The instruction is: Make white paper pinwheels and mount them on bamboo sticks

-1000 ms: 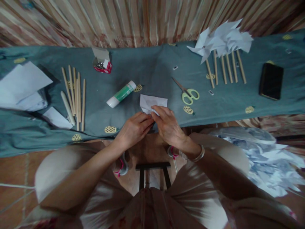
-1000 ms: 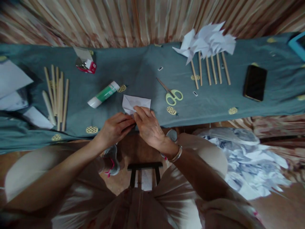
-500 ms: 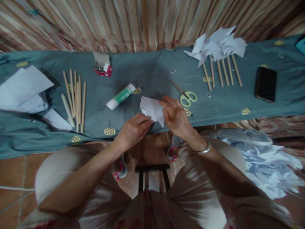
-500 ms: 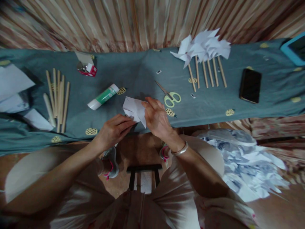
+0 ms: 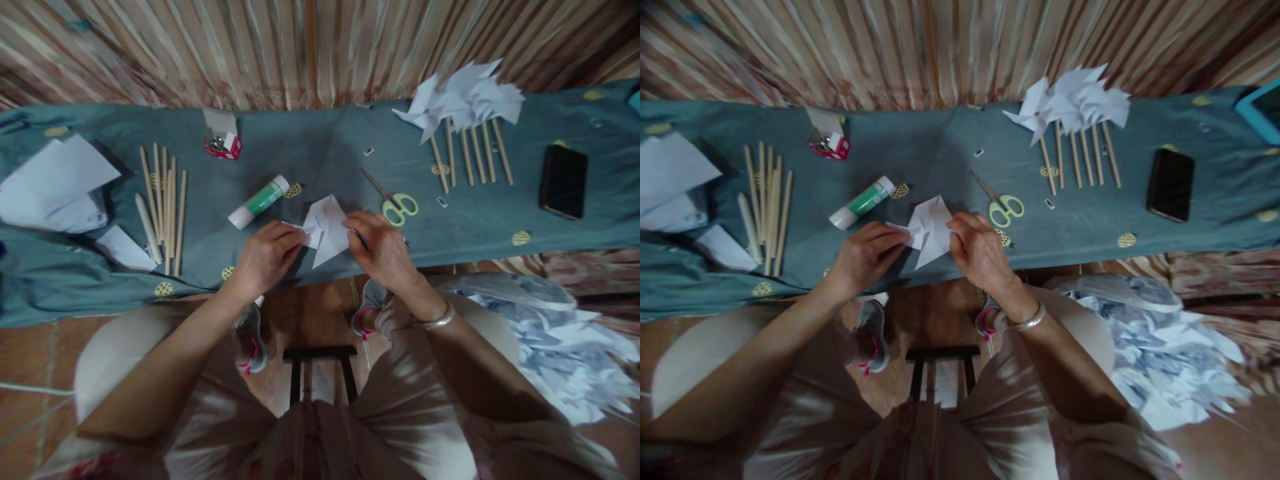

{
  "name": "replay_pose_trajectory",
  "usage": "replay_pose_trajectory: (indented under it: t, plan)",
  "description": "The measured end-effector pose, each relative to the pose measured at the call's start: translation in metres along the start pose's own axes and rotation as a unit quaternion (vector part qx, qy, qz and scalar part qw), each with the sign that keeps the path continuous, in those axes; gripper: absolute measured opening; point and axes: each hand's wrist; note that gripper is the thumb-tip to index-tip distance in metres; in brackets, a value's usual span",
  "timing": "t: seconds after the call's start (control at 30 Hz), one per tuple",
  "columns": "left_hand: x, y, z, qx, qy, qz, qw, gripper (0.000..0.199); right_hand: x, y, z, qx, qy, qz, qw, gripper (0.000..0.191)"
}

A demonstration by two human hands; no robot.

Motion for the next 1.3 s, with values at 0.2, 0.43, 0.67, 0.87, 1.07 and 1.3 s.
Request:
replay_pose_trajectory:
  t: [0.2,0.43,0.67,0.87,1.07,1.3]
  plan:
    - [-0.001,-0.002,0.001,0.013,0.062,0.083,0.995,0.02,-0.003,-0.003,0.002,0.008,0.002,0.002,1.0,0.023]
    - [-0.003,-0.007,-0.003,0.021,0.095,0.099,0.99,0.021,-0.01,-0.009,0.006,-0.029,0.03,0.0,0.999,0.026]
    - [-0.005,-0.006,-0.01,-0.014,0.116,0.083,0.99,0.022,-0.01,-0.012,0.007,-0.029,0.029,-0.002,0.999,0.026]
    - [-0.002,-0.003,-0.017,-0.041,0.134,0.072,0.987,0.02,-0.011,-0.013,0.007,-0.02,0.046,0.006,0.999,0.025]
    - [0.003,-0.001,-0.022,-0.063,0.17,0.066,0.981,0.015,-0.011,-0.015,0.007,-0.011,0.05,0.014,0.999,0.024]
    - [0.004,-0.002,-0.024,-0.062,0.163,0.051,0.983,0.015,-0.009,-0.015,0.008,-0.013,0.051,0.019,0.998,0.024]
Point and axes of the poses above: each hand's wrist, its own z-axis away from the middle knuckle, its own y-axis out of the back of the hand, x = y × z, and after that the axes turned 6 degrees about -y, right-handed
